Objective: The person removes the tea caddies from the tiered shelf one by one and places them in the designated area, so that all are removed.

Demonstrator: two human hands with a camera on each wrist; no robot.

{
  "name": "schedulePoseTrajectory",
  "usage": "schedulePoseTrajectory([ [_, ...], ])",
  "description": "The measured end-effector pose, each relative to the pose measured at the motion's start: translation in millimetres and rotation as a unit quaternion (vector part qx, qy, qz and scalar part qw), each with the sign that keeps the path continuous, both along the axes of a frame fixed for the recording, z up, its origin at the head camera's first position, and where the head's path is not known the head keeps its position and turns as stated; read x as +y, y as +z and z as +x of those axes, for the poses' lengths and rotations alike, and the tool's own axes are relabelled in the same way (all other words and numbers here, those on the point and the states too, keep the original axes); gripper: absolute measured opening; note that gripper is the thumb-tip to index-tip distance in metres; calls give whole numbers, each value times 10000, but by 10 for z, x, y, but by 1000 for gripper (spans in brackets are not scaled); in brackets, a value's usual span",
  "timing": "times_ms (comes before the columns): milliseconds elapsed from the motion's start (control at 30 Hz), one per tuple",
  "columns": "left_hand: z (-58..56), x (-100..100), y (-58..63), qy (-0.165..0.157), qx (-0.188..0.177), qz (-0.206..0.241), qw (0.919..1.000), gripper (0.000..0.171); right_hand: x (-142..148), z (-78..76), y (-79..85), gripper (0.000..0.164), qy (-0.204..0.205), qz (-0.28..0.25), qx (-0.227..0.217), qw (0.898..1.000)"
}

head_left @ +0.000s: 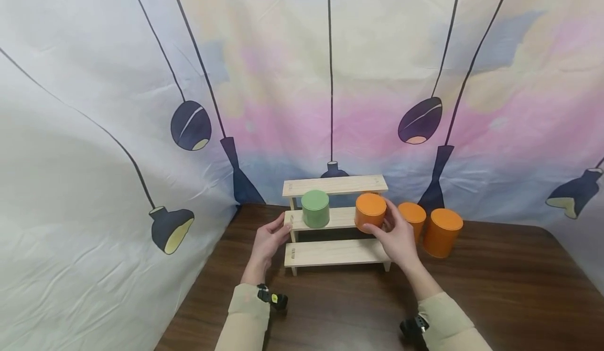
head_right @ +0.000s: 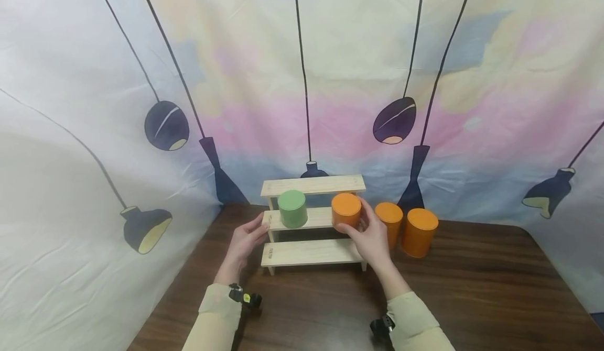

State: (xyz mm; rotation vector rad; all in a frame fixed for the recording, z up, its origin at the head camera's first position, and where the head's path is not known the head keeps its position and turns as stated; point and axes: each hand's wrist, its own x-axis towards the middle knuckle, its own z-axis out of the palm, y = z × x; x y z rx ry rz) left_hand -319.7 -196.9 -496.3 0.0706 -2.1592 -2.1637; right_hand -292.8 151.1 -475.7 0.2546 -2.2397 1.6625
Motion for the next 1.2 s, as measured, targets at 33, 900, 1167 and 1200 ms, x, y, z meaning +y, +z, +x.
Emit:
schedulePoseTrajectory([
  [33,-1,-1,-3,18,1,26,10000,54,9,15,-8,92,16,9,12,10000],
  [900,-11,-49,-34,-112,162,-7,9998,52,1259,915,-148,90,-675,1530,-4,9859],
  [1167,-6,-32,-24,-139,127,-102,9998,51,1740,1011,-241,98,-627,1667,-958,9793],
  [1200,-11,-33,-26,-127,130,-104,9998,51,1796,1000,-245,99,-617,1668,-1083,9781],
])
